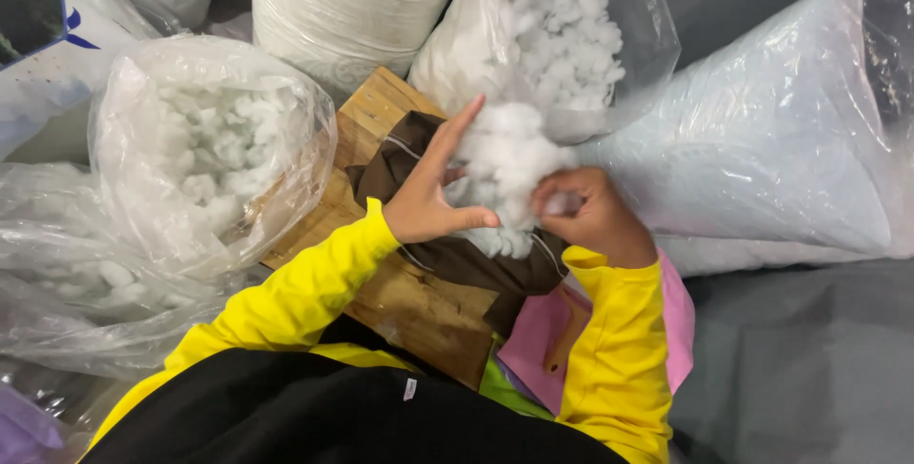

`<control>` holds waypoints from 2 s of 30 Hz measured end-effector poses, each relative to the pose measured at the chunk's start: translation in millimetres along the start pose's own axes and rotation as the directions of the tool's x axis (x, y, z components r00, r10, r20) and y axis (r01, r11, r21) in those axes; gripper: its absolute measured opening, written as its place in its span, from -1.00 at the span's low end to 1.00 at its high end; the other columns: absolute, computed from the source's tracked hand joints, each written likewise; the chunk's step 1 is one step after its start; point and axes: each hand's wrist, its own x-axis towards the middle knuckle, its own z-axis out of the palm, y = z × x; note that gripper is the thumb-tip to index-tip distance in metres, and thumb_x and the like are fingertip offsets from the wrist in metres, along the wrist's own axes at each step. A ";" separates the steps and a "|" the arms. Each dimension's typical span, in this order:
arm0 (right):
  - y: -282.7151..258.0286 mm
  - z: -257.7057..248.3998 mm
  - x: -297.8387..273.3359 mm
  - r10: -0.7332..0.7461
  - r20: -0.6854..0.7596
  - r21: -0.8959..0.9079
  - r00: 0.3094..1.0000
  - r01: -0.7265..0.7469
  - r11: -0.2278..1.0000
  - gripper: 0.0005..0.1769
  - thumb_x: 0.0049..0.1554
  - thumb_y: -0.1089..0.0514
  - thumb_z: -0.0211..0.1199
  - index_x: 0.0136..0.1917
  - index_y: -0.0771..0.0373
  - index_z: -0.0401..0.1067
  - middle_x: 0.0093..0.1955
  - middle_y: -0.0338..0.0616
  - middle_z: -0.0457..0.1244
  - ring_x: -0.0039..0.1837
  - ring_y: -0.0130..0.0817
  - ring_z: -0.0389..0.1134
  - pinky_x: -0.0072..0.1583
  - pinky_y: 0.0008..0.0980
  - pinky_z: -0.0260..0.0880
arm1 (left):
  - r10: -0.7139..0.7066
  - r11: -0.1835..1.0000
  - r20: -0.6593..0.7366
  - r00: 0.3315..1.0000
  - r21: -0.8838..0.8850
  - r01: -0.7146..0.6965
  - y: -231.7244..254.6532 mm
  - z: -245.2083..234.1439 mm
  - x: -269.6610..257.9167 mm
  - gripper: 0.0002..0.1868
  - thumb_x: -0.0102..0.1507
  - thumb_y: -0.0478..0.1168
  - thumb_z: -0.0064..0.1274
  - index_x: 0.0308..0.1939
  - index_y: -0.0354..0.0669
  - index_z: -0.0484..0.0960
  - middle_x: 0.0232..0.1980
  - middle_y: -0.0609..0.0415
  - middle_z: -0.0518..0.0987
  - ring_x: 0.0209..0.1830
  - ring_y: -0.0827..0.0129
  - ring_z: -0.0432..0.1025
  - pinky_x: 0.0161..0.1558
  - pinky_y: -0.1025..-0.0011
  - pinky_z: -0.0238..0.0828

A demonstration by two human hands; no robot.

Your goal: Stuffing a brown fabric pouch with white fiberfill material to create a cushion or pillow.

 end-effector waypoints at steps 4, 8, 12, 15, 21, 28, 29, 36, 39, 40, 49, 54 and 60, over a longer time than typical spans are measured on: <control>-16.6 34.6 3.5 -0.074 0.064 -0.016 0.995 0.075 0.997 -0.86 -0.10 0.44 0.21 -0.28 0.26 0.43 -0.37 -0.17 0.31 -0.16 -0.41 0.32 -0.06 -0.27 0.37 | 0.128 0.992 -0.020 0.992 0.021 -0.128 -10.1 29.2 4.1 -0.17 0.14 -0.05 0.45 0.46 0.01 0.45 0.29 -0.13 0.52 0.36 0.17 0.37 0.33 0.07 0.34; -9.2 50.6 0.5 -0.026 -0.048 -0.067 0.998 0.023 0.997 -0.92 -0.09 0.42 0.21 -0.27 0.36 0.46 -0.39 0.00 0.28 -0.18 -0.32 0.27 -0.05 -0.16 0.36 | 0.122 0.992 -0.161 0.979 0.039 -0.117 -43.3 27.9 1.8 -0.72 0.18 -0.22 0.37 -0.05 -0.03 0.68 -0.18 0.13 0.67 -0.08 0.41 0.53 0.11 0.33 0.41; 22.8 67.0 -15.4 0.034 -0.102 0.002 0.994 -0.033 0.999 -0.82 -0.04 0.42 0.20 -0.25 0.17 0.51 -0.38 -0.25 0.35 -0.22 -0.35 0.34 0.04 -0.33 0.41 | 0.115 0.986 -0.333 0.936 0.156 -0.065 -43.4 10.3 -7.5 -0.87 0.22 -0.29 0.32 -0.20 -0.03 0.69 -0.24 0.12 0.69 -0.15 0.36 0.55 0.05 0.35 0.41; 43.3 88.6 -19.2 0.180 -0.136 0.083 0.974 -0.170 0.982 -0.85 0.14 0.39 0.17 -0.16 0.18 0.46 -0.23 -0.14 0.36 -0.39 -0.44 0.34 -0.24 -0.47 0.45 | 0.115 0.972 -0.423 0.899 0.235 -0.013 -33.6 -1.8 -19.6 -0.86 0.25 -0.30 0.28 -0.13 -0.06 0.68 -0.19 0.06 0.70 -0.08 0.30 0.58 0.11 0.29 0.43; -27.4 94.1 -21.1 0.340 -0.226 0.040 0.913 -0.340 0.939 -0.38 0.15 0.27 0.31 0.45 0.13 0.25 0.44 0.41 0.08 0.51 0.40 0.08 0.40 0.32 0.17 | 0.095 0.974 -0.546 0.832 0.224 0.037 -4.7 -16.5 -29.1 -0.74 0.41 -0.22 0.10 0.17 -0.10 0.52 0.04 -0.12 0.59 0.12 0.16 0.46 0.24 0.09 0.31; 29.8 128.6 -28.7 -0.136 -0.626 -0.445 0.768 -0.207 0.871 -0.49 0.11 0.21 0.42 0.32 0.16 0.43 0.29 0.02 0.24 0.28 0.04 0.32 0.26 -0.03 0.34 | -0.017 0.989 -0.431 0.902 0.125 0.078 -23.3 -2.5 -43.8 -0.58 0.39 -0.17 -0.03 0.34 -0.06 0.40 0.24 -0.34 0.44 0.38 -0.19 0.30 0.41 -0.11 0.09; 39.4 139.8 -25.3 -0.099 -0.527 -0.476 0.844 -0.197 0.857 -0.63 0.11 0.21 0.40 0.19 0.18 0.47 0.17 -0.04 0.28 0.19 0.02 0.34 0.21 -0.07 0.36 | -0.010 0.982 -0.421 0.907 0.166 0.088 -25.3 -0.3 -44.6 -0.58 0.40 -0.22 -0.07 0.36 -0.08 0.38 0.26 -0.30 0.44 0.40 -0.18 0.29 0.42 -0.09 0.08; 93.4 171.7 -15.6 0.005 -0.379 -0.379 0.925 -0.160 0.911 -0.68 0.02 0.33 0.39 0.07 0.45 0.52 0.08 0.27 0.35 0.14 0.28 0.39 0.13 0.04 0.46 | 0.004 0.979 -0.444 0.896 0.183 0.086 -18.8 5.9 -49.5 -0.43 0.25 -0.49 0.04 0.34 -0.06 0.43 0.25 -0.15 0.49 0.41 -0.05 0.31 0.45 -0.04 0.10; 13.4 133.6 -21.1 -0.028 -0.469 -0.249 0.883 -0.102 0.963 -0.55 0.03 0.40 0.34 0.20 0.13 0.55 0.16 -0.14 0.36 0.23 -0.07 0.40 0.14 -0.21 0.49 | -0.011 0.986 -0.476 0.879 0.142 0.090 -32.9 -2.7 -45.4 -0.56 0.17 -0.47 0.14 0.12 -0.08 0.56 -0.03 -0.06 0.56 0.10 0.10 0.50 0.21 0.13 0.42; 3.5 130.4 -23.7 -0.031 -0.466 -0.251 0.884 -0.098 0.963 -0.55 0.03 0.40 0.34 0.20 0.13 0.55 0.16 -0.14 0.36 0.23 -0.07 0.40 0.14 -0.21 0.49 | -0.009 0.986 -0.480 0.877 0.143 0.088 -36.5 0.7 -42.9 -0.56 0.17 -0.47 0.14 0.12 -0.08 0.56 -0.03 -0.06 0.56 0.10 0.10 0.50 0.21 0.13 0.42; 1.0 133.8 -7.0 -0.221 -0.729 -0.268 0.648 0.028 0.963 -0.72 -0.01 0.40 0.39 -0.11 0.13 0.40 -0.06 -0.18 0.26 0.05 -0.09 0.39 0.15 -0.18 0.38 | -0.044 0.999 -0.381 0.923 -0.029 0.035 -46.5 45.8 -30.7 -0.75 0.26 -0.44 0.11 -0.02 -0.11 0.68 -0.17 0.04 0.68 -0.07 0.40 0.52 0.11 0.25 0.48; 5.5 111.2 -17.5 -0.182 -0.731 -0.248 0.657 -0.007 0.969 -0.72 -0.13 0.35 0.43 -0.35 0.02 0.39 -0.27 -0.39 0.30 -0.13 -0.32 0.39 0.03 -0.34 0.39 | -0.093 0.995 -0.466 0.880 -0.023 0.093 -20.8 38.0 -21.8 -0.66 0.15 -0.54 -0.04 -0.28 -0.06 0.77 -0.52 0.23 0.50 -0.54 0.69 0.24 -0.43 0.67 0.35; 33.7 102.0 -32.1 -0.131 -0.804 -0.152 0.580 0.013 0.988 -0.81 -0.02 0.32 0.34 -0.33 0.13 0.37 -0.30 -0.22 0.36 -0.14 -0.29 0.41 0.03 -0.34 0.38 | -0.050 0.996 -0.586 0.808 0.032 0.085 -17.1 15.4 -23.1 -0.64 0.12 -0.52 -0.05 -0.27 -0.04 0.78 -0.51 0.31 0.41 -0.57 0.73 0.19 -0.51 0.73 0.18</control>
